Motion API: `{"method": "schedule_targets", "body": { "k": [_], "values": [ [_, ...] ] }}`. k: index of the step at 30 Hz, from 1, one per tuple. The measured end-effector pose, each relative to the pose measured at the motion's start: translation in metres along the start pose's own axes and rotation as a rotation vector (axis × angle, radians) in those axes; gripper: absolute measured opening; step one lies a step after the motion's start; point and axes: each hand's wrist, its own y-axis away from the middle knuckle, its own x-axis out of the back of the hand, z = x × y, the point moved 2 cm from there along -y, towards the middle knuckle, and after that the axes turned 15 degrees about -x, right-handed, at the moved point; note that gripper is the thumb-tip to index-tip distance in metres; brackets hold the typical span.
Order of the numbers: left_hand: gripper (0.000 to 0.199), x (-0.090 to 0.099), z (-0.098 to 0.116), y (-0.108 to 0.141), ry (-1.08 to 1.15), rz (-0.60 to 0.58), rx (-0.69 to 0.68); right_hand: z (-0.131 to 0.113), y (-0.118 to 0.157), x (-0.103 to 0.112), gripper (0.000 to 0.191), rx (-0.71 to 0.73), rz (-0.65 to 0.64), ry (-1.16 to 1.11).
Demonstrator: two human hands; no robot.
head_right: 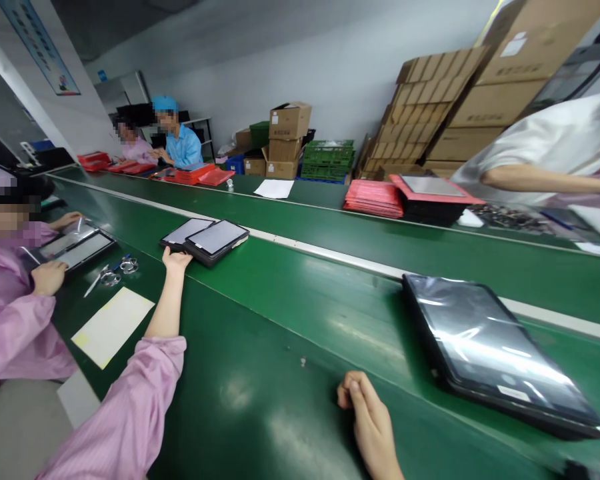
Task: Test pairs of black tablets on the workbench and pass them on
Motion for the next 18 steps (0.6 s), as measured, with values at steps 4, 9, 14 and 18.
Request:
{"method": "schedule_targets", "body": {
  "k": [4, 9, 14, 18],
  "values": [
    [0.039, -0.008, -0.007, 0.001, -0.061, -0.056, 0.149, -0.001, -0.001, -0.001, 0.043, 0.001, -0.004, -0.016],
    [0.042, -0.016, -0.025, 0.011, -0.167, -0.092, 0.294, 0.0, -0.003, -0.003, 0.044, -0.013, 0.011, -0.044],
    [0.039, -0.016, -0.036, 0.024, -0.195, -0.031, 0.23, -0.001, -0.002, -0.004, 0.045, -0.013, -0.001, -0.067],
    [0.037, -0.018, -0.038, 0.032, -0.209, -0.005, 0.173, -0.001, -0.003, -0.006, 0.047, -0.02, -0.013, -0.094]
  ]
}}
